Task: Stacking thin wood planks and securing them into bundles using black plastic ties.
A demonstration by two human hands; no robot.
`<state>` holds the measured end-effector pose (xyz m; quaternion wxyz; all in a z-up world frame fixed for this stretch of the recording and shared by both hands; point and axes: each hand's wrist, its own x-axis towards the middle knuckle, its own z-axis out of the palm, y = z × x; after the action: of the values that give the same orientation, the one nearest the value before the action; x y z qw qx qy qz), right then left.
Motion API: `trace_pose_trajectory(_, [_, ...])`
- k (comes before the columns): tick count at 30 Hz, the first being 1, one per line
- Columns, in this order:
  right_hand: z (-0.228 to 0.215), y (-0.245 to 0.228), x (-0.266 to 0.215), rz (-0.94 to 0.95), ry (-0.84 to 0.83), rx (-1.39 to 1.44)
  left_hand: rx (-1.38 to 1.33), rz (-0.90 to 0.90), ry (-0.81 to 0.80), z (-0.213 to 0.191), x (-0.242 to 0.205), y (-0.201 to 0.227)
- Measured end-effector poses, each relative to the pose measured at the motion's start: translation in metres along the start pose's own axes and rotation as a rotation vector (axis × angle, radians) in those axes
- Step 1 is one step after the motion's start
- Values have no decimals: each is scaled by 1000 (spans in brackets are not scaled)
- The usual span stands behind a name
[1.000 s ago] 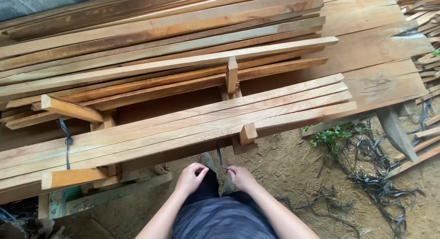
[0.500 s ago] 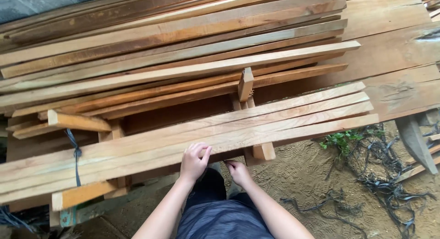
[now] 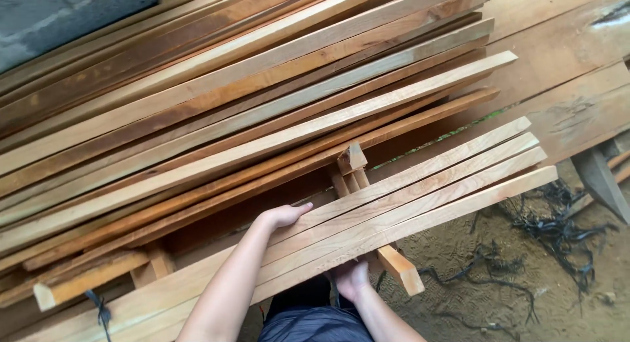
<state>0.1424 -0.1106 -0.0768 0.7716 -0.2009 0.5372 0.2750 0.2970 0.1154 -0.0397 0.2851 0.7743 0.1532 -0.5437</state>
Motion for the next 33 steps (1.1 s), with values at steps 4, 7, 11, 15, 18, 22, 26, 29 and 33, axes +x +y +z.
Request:
trace_pose_trajectory(4, [9, 3, 22, -18, 40, -42, -360, -103, -289, 3, 63, -8])
trace_pose_trajectory(7, [9, 8, 33, -20, 74, -85, -475, -131, -429, 22, 99, -31])
trace_pose_trajectory(11, [7, 13, 45, -23, 111, -166, -637, -125, -366, 26, 88, -22])
trace_pose_trajectory(15, [-2, 11, 49, -35, 134, -232, -438, 67, -144, 52, 124, -38])
trace_pose_trajectory(18, [-14, 9, 49, -41, 142, -308, -204, 191, 62, 39, 93, -26])
trace_pose_trajectory(22, [-29, -4, 45, -69, 144, -422, -258, 380, 352, 32, 49, -5])
trace_pose_trajectory(26, [-47, -11, 38, -97, 140, -541, -251, 430, 572, 34, -23, 19])
trace_pose_trajectory(29, [-31, -19, -5, -111, 134, -1031, -253, 462, 751, 52, -44, 25])
trace_pose_trajectory(33, [-35, -18, -36, -492, -104, -1398, -283, 442, 961, 68, -46, 22])
